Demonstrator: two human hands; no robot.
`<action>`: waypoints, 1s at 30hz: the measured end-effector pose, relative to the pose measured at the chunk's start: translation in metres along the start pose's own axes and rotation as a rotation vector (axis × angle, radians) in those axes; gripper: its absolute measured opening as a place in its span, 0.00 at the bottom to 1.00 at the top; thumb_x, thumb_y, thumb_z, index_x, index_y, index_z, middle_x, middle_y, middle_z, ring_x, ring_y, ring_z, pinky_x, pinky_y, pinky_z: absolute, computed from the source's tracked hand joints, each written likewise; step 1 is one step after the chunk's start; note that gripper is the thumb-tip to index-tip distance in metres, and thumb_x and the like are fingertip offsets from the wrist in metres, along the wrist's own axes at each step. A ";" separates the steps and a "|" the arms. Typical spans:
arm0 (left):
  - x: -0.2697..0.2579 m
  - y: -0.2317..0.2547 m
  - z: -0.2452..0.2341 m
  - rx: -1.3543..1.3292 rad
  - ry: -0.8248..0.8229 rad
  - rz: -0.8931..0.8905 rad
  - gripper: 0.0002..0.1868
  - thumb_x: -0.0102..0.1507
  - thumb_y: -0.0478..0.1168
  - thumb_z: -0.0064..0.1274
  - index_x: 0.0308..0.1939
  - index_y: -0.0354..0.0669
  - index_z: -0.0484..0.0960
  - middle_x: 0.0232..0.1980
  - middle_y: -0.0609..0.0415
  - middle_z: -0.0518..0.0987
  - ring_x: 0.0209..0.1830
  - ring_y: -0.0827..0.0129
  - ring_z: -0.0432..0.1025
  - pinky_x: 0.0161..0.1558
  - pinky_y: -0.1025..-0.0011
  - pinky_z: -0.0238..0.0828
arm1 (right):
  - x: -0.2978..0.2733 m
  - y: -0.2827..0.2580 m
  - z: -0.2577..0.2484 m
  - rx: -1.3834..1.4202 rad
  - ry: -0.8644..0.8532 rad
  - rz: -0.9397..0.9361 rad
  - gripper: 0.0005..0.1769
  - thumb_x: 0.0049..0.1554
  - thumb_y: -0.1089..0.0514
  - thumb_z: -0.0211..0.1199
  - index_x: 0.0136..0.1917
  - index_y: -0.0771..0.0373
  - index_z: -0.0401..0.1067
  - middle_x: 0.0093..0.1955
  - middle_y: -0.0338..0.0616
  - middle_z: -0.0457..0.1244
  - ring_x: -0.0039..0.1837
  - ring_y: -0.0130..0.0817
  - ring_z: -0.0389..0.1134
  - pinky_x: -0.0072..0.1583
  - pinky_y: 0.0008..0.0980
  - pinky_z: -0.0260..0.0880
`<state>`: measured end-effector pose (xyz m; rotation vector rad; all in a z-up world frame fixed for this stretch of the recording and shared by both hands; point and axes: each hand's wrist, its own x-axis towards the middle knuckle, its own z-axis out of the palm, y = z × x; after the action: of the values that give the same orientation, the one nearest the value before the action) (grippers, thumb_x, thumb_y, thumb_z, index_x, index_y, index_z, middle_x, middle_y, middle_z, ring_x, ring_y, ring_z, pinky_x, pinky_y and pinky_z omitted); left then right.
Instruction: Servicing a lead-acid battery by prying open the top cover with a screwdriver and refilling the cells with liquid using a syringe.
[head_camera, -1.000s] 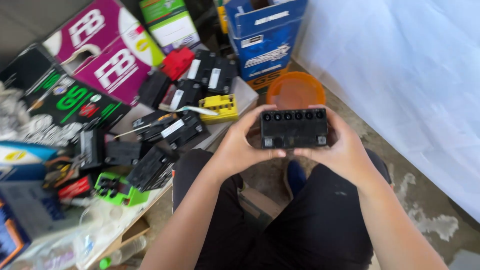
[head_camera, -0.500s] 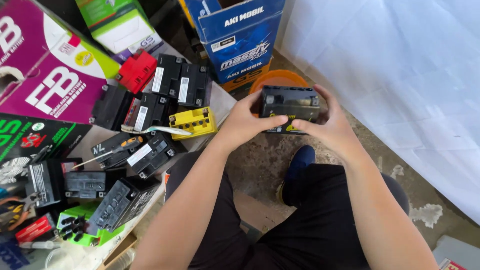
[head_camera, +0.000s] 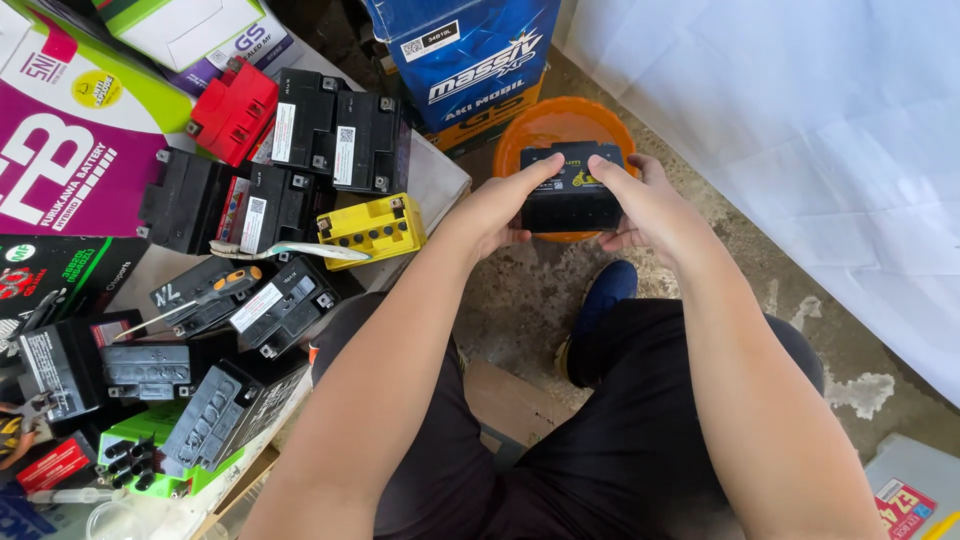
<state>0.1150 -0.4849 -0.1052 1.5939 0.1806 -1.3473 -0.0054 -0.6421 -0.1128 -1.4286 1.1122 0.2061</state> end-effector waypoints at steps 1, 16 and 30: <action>-0.001 0.002 0.001 -0.001 0.001 0.000 0.59 0.50 0.69 0.63 0.69 0.25 0.66 0.46 0.43 0.74 0.36 0.65 0.77 0.26 0.78 0.76 | -0.001 -0.001 0.001 -0.001 -0.001 0.000 0.60 0.56 0.28 0.68 0.81 0.66 0.43 0.57 0.76 0.59 0.38 0.52 0.74 0.39 0.46 0.81; -0.019 0.015 0.018 -0.182 -0.035 0.028 0.62 0.53 0.62 0.62 0.73 0.19 0.50 0.73 0.26 0.56 0.70 0.38 0.65 0.52 0.48 0.82 | -0.014 -0.002 -0.003 -0.006 0.016 -0.028 0.55 0.59 0.28 0.61 0.81 0.67 0.44 0.58 0.78 0.61 0.37 0.50 0.74 0.39 0.43 0.80; -0.021 0.016 0.011 -0.265 -0.033 0.065 0.51 0.54 0.56 0.67 0.65 0.19 0.61 0.64 0.26 0.64 0.61 0.36 0.71 0.44 0.46 0.85 | -0.021 0.019 -0.018 -0.782 0.194 -0.963 0.67 0.41 0.72 0.78 0.83 0.70 0.39 0.80 0.73 0.48 0.81 0.64 0.47 0.78 0.55 0.51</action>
<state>0.1108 -0.4910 -0.0775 1.3443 0.2737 -1.2433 -0.0386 -0.6431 -0.1066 -2.5682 0.3623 -0.2264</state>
